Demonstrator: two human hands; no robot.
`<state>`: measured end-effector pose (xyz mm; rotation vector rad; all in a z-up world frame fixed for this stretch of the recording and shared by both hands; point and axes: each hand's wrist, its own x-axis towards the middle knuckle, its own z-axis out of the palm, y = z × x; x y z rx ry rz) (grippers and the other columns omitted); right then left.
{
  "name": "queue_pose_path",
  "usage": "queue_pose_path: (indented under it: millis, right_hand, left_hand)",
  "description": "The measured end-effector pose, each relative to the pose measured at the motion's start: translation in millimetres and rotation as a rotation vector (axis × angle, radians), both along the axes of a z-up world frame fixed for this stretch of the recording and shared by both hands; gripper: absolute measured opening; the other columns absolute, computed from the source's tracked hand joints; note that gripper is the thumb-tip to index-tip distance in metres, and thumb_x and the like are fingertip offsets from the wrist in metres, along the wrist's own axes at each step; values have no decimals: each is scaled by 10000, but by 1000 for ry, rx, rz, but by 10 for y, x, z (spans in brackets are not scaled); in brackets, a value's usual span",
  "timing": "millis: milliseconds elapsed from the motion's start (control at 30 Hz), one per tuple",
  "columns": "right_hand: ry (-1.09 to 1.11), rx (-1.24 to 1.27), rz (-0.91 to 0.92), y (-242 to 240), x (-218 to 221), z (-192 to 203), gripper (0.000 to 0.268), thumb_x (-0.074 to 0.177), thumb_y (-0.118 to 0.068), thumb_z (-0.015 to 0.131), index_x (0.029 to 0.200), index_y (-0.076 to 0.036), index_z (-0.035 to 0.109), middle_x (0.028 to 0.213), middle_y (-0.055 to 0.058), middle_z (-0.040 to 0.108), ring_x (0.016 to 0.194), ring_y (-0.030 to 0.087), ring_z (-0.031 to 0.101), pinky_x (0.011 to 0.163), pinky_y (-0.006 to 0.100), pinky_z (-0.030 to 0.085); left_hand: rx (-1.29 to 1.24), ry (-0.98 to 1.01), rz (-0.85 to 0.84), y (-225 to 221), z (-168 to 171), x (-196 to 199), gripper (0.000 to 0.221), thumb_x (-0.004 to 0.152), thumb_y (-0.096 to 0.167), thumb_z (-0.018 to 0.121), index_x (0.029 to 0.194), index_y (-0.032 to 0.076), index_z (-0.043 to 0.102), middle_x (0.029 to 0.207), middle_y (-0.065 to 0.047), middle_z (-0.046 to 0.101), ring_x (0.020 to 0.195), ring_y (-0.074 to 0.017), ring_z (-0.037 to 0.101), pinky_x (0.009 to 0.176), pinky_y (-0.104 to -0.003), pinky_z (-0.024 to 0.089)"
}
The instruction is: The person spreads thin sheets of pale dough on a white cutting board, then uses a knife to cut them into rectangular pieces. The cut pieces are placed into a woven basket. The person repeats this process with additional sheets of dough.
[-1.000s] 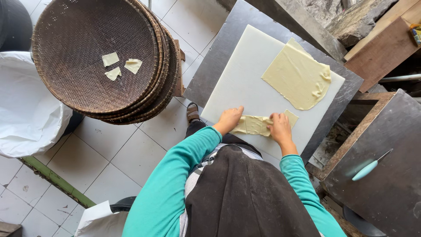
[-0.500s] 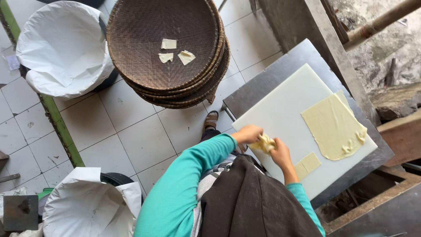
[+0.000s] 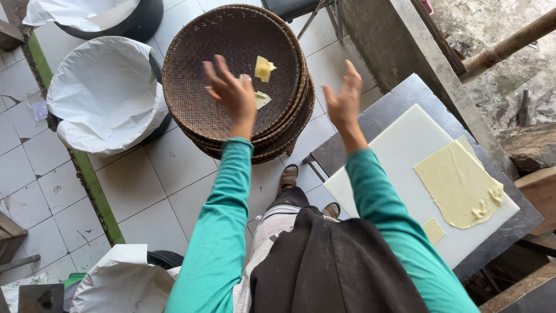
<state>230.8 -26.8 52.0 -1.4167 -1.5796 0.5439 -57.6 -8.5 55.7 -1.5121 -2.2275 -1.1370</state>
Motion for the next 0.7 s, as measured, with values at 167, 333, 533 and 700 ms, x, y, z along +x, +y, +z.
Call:
queue_pose_path:
  millis: [167,333,533,700]
  right_hand:
    - [-29,101,-285,-1508,1514,-523,652,980,-63,759,1533,-25,415,1490,177,464,1380,321,481,1183,434,428]
    - [-425,-706,-1129,-3549,2514,-819,722,885,-340,838,1356,66,471,1371,340,430,1280,503,414,1008,636,362]
    - [-297,-669,-1030,-4047,2591,-1426,544,721,-274,929,1112,-33,636,1108,204,650,1116,402,574,957,501,471]
    - [-151,-666,-1004,-4233,2719,-1595,365,744,-191,887,1005,-87,655,944,139,703,926,318,658,835,438,528]
  left_hand:
    - [13,-275,-844,-964,-416,1751,677,821,32,690,1454,31,452,1487,-194,487,1441,-399,460,1227,-507,354]
    - [-708,-305,-1426,-2283,-944,3392,660,867,193,761,1447,59,476,1372,-210,564,1281,-399,559,1058,-483,477]
    - [-952,-345,-1513,-2950,-1733,4553,823,780,187,825,1453,-36,406,1309,-324,582,1243,-465,565,1052,-493,477]
    - [-1010,-284,-1484,-3191,-1743,4634,854,749,191,860,1463,26,420,1313,-264,579,1231,-430,562,1019,-491,494]
